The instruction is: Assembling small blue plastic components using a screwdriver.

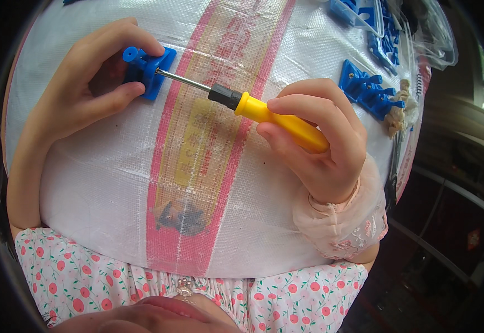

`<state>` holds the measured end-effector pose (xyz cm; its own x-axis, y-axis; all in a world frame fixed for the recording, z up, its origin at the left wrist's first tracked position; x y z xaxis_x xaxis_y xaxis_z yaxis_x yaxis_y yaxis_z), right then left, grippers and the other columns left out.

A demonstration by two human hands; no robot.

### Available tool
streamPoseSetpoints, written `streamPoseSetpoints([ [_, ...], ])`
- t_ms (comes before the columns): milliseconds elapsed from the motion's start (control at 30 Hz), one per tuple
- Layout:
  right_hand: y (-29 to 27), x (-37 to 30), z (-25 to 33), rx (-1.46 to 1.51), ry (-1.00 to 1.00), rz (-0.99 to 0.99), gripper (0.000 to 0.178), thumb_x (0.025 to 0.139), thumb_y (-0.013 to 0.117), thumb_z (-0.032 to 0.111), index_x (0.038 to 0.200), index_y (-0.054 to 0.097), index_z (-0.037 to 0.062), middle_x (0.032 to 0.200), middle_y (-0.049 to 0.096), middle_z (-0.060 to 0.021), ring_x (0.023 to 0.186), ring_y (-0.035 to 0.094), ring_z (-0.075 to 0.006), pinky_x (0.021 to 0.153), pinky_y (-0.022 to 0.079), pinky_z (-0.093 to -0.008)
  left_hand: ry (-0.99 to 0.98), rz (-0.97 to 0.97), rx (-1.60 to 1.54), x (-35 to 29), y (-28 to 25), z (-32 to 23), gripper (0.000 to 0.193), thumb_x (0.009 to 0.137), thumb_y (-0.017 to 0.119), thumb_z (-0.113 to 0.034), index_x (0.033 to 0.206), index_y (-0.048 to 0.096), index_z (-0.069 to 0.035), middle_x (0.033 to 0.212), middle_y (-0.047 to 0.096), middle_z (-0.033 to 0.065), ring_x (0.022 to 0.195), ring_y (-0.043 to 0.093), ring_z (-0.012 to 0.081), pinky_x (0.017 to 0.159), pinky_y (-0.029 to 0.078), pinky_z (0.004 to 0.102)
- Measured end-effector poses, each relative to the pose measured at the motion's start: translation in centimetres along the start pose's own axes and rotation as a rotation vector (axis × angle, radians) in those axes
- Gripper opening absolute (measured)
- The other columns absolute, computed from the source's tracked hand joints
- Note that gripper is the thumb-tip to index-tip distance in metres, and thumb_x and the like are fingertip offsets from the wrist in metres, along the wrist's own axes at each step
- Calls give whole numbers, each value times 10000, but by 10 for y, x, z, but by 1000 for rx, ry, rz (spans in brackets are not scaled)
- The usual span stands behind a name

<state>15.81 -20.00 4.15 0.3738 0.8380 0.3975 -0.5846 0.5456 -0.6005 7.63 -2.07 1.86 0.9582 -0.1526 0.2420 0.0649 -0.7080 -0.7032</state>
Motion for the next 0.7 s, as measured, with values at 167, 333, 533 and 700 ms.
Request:
streamPoseSetpoints([
  [167, 0, -2, -5, 46, 107, 20, 156, 806, 648, -29, 958, 615, -14, 893, 617, -140, 771, 615, -200, 657, 485, -227, -41, 22, -3, 1, 1, 1, 344, 725, 653, -6, 1057, 573, -46, 920, 549, 19, 706, 455, 89, 577, 356, 203],
  [333, 0, -3, -7, 54, 144, 25, 134, 827, 613, -39, 960, 602, -31, 874, 620, -146, 766, 616, -198, 667, 487, -234, -9, 0, 18, 1, 0, -2, 341, 722, 652, -4, 1051, 572, -45, 912, 544, 17, 698, 452, 88, 573, 352, 207],
  [533, 2, -2, -8, 54, 172, 34, 132, 838, 597, -36, 970, 598, -30, 866, 618, -136, 736, 604, -178, 642, 471, -220, -55, 28, -2, -1, 1, 2, 339, 732, 657, -15, 1059, 575, -50, 927, 557, 19, 706, 464, 91, 580, 370, 210],
  [700, 1, -9, -19, 112, 286, 22, 154, 847, 597, -20, 1001, 593, -23, 854, 612, -113, 639, 545, -102, 543, 402, -187, -10, 6, 17, -1, 1, 1, 345, 739, 664, -21, 1071, 577, -54, 950, 570, 23, 729, 483, 94, 590, 383, 207],
])
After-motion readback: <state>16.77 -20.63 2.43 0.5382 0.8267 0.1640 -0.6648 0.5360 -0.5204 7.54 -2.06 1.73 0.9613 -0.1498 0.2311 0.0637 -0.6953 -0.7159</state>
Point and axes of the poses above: each hand's wrist, its own x-axis towards the middle knuckle, its own y-axis out of the palm, z = x × y, the point moved 9 cm from there along x, towards the middle knuckle
